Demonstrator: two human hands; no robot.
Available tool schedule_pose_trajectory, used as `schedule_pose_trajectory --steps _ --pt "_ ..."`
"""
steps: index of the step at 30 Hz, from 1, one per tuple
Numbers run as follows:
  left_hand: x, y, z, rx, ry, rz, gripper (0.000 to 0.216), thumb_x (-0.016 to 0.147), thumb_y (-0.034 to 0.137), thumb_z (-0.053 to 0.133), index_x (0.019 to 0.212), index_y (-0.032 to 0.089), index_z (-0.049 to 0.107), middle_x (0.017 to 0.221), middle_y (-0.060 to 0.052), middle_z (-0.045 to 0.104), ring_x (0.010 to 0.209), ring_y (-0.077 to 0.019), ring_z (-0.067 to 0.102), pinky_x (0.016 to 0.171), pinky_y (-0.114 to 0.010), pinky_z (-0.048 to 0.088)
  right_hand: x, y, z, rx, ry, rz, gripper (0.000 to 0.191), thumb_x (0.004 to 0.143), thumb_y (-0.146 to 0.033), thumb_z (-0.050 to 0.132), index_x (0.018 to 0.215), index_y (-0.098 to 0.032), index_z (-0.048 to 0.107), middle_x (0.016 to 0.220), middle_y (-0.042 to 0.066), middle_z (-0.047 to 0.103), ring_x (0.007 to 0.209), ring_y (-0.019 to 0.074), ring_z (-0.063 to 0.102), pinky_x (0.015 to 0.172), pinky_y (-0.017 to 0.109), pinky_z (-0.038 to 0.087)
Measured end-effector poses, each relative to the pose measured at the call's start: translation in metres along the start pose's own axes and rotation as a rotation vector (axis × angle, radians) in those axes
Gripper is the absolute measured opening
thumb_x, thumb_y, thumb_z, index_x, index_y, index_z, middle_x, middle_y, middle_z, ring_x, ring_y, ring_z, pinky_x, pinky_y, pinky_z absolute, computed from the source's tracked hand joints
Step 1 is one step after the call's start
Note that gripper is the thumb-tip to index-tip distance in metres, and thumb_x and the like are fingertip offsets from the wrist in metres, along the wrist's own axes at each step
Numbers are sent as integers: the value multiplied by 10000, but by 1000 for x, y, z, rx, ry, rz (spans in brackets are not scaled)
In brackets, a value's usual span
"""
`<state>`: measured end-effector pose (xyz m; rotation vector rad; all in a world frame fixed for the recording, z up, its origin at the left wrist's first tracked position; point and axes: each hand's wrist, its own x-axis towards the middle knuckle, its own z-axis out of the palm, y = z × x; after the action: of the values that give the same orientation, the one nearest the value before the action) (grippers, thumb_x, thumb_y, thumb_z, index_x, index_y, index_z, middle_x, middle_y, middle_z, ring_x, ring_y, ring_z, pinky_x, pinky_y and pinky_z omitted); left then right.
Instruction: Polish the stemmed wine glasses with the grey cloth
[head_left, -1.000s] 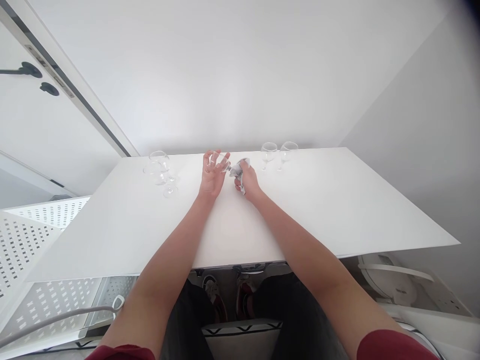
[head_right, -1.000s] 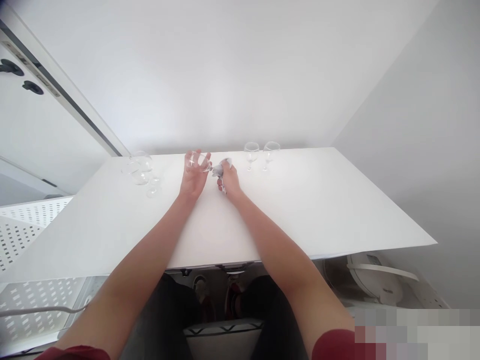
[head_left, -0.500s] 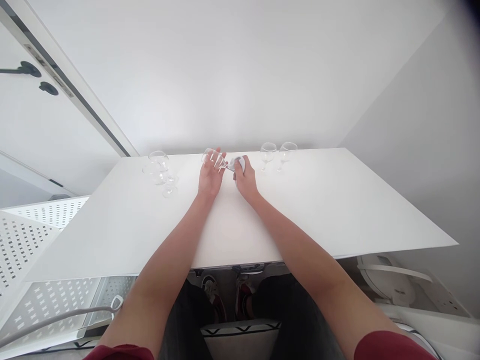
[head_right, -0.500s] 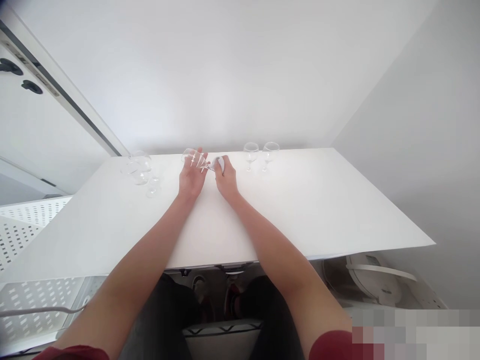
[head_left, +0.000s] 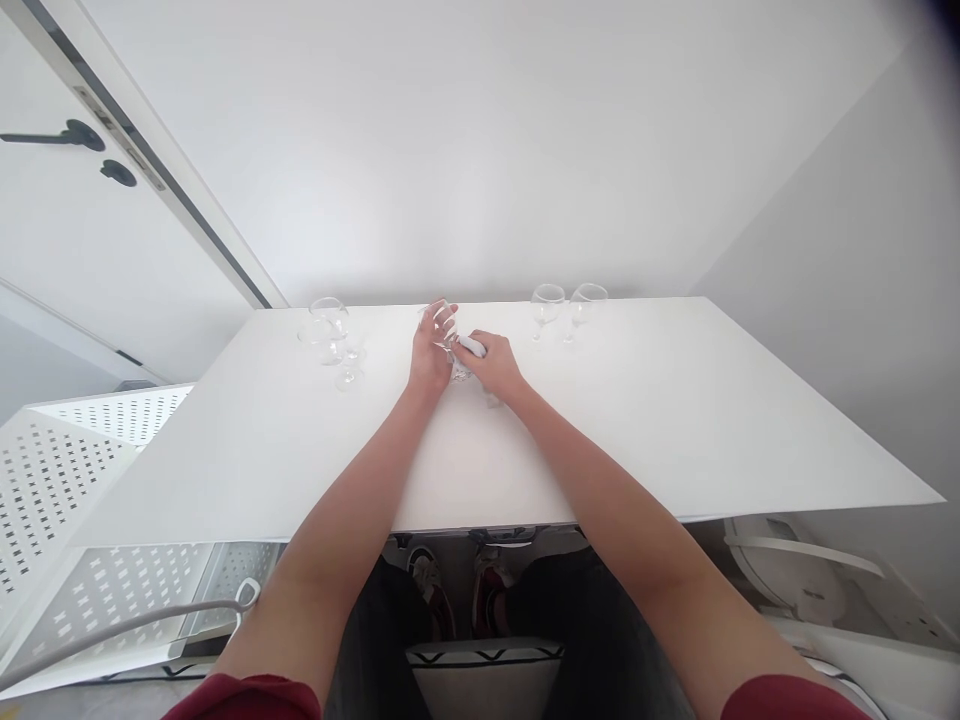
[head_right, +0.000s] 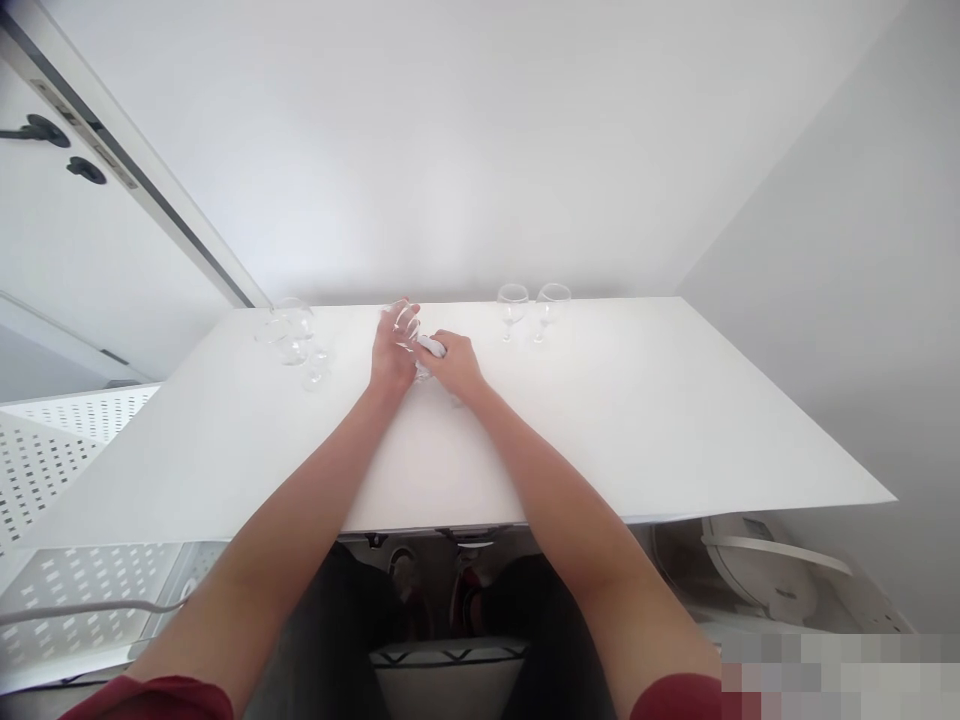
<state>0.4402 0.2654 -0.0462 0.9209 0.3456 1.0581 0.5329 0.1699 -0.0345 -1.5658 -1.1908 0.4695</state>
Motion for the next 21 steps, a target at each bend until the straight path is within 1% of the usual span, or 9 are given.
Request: schedule_pose_trajectory --steps 2,4,5,6,9,13,16,19,21 --pt "0 0 0 20 11 44 479 858 616 720 1213 298 678 1356 -70 638 1259 -248 612 1030 -390 513 -4 -7 -2 -187 6 -98 269 880 -395 610 695 -212 539 770 5 595 723 151 515 661 260 405" --pt "-1 0 -1 33 9 69 503 833 568 773 1261 330 658 1369 -52 623 1241 -237 621 1027 -379 510 -7 -12 -4 -316 -87 -152 109 863 -317 590 821 -221 620 851 7 641 767 160 552 695 266 401" --pt "-2 0 -1 41 6 78 516 826 544 790 1281 345 649 1377 -44 616 1225 -230 628 1027 -373 510 -8 -14 -4 -371 -153 -165 94 850 -291 587 892 -231 646 888 7 655 774 163 563 692 266 393" --pt "-3 0 -1 51 0 85 528 821 519 804 1297 358 643 1386 -38 608 1211 -222 635 1030 -367 508 -9 -15 -4 -425 -217 -172 135 837 -272 585 946 -242 659 919 9 664 774 164 570 680 266 382" --pt "-6 1 -1 80 -19 90 571 787 457 851 1313 370 646 1420 -39 585 1221 -213 628 1068 -361 484 -10 -17 -4 -550 -336 -173 174 830 -249 578 986 -260 654 925 7 679 740 167 567 635 268 340" --pt "-8 2 1 143 -61 80 613 735 450 892 1298 343 673 1428 -66 593 1328 -266 565 1113 -399 451 -11 -20 -3 -606 -336 -175 141 864 -230 570 979 -257 646 903 13 712 727 177 580 624 281 325" --pt "-10 2 3 215 -92 115 587 732 471 887 1269 335 692 1400 -76 624 1399 -314 502 1126 -446 431 -11 -20 -2 -673 -336 -122 135 865 -212 594 980 -238 662 874 45 716 721 196 596 622 296 335" --pt "-12 1 6 280 -87 135 579 724 456 895 1256 328 705 1358 -84 658 1429 -334 467 1134 -458 406 -11 -19 0 -747 -347 -77 103 880 -213 599 943 -213 680 841 80 710 714 216 609 626 312 352" --pt "-14 2 8 306 -93 120 590 724 449 897 1267 330 700 1360 -87 661 1435 -340 460 1134 -460 400 -11 -20 0 -772 -349 -93 109 890 -208 590 935 -198 689 851 104 714 770 245 627 640 325 369"
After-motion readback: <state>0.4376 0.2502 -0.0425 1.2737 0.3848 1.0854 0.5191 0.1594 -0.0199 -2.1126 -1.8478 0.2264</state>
